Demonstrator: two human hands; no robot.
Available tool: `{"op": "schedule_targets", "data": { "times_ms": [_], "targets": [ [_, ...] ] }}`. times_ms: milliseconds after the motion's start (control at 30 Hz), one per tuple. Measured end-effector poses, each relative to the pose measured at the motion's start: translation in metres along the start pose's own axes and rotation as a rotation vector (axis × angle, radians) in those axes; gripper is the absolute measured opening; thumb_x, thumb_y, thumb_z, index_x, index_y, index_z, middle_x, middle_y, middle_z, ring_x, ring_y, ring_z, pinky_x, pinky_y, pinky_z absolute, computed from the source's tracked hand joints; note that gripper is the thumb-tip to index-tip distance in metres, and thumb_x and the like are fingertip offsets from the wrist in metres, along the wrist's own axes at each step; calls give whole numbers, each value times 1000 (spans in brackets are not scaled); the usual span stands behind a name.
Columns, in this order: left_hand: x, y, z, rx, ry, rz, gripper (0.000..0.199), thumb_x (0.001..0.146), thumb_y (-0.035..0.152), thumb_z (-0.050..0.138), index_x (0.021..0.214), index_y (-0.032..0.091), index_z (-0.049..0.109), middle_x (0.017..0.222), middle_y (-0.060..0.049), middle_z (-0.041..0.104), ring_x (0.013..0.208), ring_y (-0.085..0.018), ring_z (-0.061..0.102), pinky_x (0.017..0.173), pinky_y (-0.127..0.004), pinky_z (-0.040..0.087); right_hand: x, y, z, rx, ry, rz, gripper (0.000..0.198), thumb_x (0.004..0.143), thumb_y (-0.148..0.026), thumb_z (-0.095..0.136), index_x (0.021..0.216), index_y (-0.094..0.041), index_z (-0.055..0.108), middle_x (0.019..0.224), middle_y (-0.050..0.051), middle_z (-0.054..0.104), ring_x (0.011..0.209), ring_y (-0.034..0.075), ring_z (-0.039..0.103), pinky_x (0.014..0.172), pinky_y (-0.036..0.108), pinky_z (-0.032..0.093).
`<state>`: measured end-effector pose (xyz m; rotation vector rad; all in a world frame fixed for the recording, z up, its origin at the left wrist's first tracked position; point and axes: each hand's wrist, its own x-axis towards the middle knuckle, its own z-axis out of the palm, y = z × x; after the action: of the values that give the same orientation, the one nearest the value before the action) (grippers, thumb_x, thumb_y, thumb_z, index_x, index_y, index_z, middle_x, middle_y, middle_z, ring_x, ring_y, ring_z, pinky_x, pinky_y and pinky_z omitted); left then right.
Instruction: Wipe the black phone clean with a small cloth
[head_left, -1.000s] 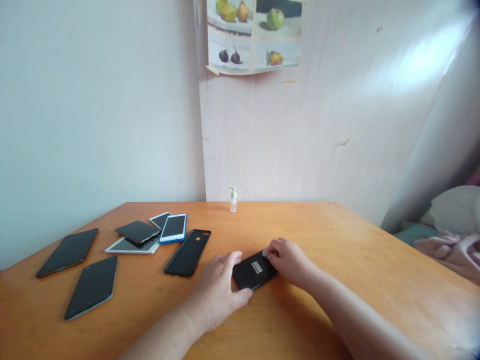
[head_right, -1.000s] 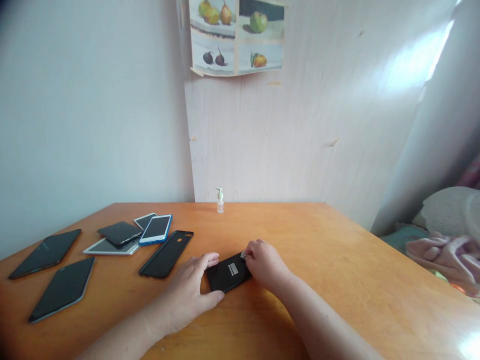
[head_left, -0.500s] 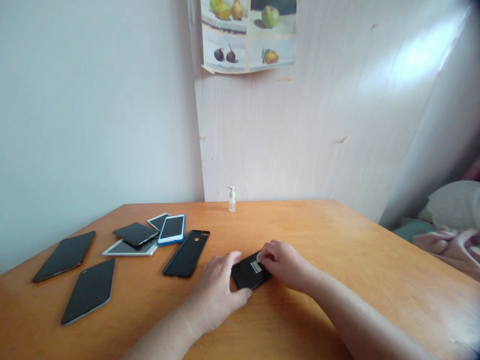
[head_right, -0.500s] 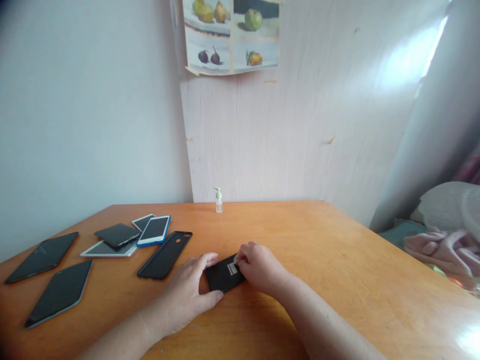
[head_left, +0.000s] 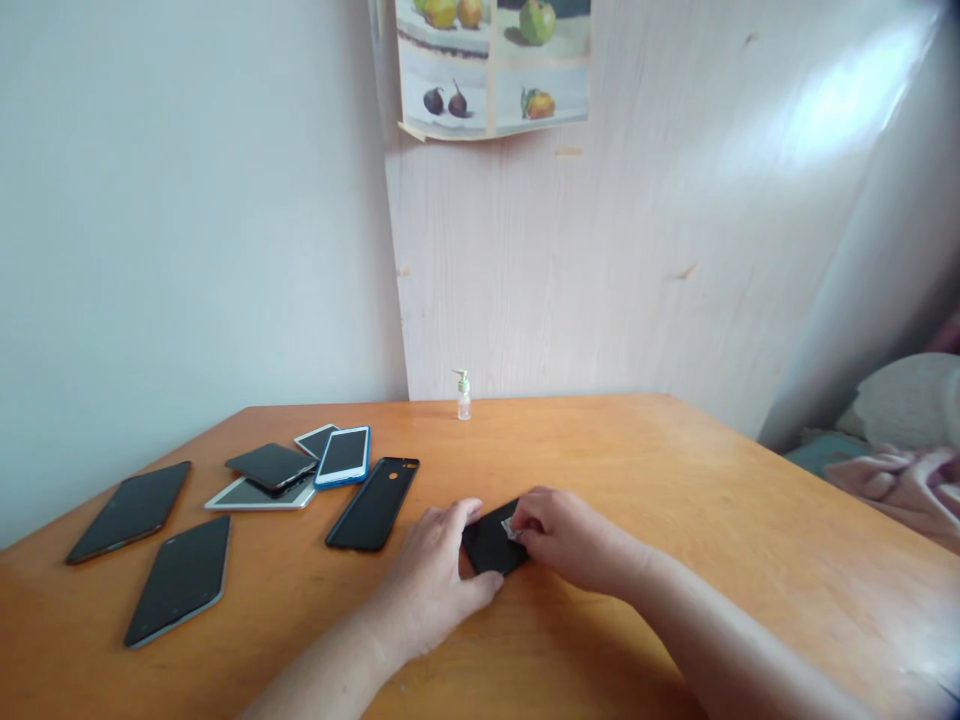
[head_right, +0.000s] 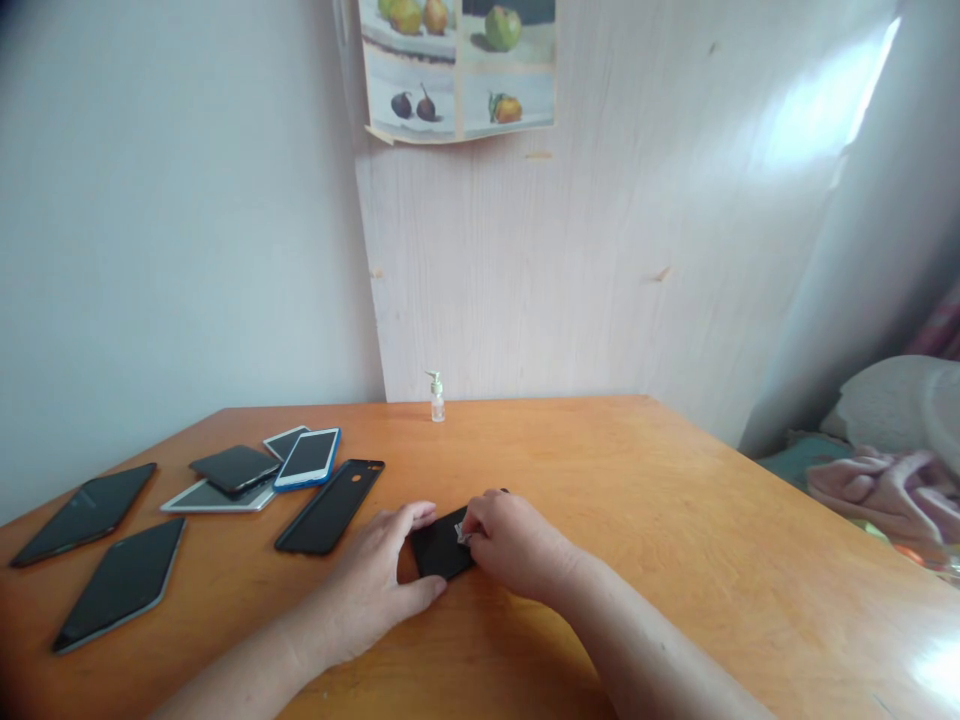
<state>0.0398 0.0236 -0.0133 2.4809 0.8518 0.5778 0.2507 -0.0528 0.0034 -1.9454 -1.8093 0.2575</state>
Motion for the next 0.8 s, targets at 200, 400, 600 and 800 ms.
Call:
{"op": "schedule_targets", "data": {
  "times_ms": [200,400,600,800],
  "targets": [
    [1,0,0,-7,5,19,63,72,34,72,130,24,48,128,-10,60,121,-28,52,105,-42,38,3,21,-18,-80,80,157,15,70,-8,52,77,-16,63,75,6,64,70,18,55,60,26,33],
    [0,2,-1,-7,-4,4,63,70,32,73,129,24,50,126,-9,61,119,-28,53,102,-42,40,-7,-9,-1,-3,-20,7,11,71,-15,59,77,-22,65,77,-2,66,71,13,58,60,21,35],
    [0,1,1,-4,19,27,61,72,34,71,128,24,50,128,-9,61,121,-28,53,104,-42,39,9,19,-6,-58,133,151,17,79,-10,50,79,-16,66,81,7,63,76,18,58,68,27,38],
    [1,1,1,5,24,16,63,69,33,73,127,25,51,122,-9,63,116,-29,55,100,-42,42,1,-8,8,-19,70,-13,23,81,-10,53,87,-22,72,91,3,64,82,14,60,75,21,42]
  ]
}}
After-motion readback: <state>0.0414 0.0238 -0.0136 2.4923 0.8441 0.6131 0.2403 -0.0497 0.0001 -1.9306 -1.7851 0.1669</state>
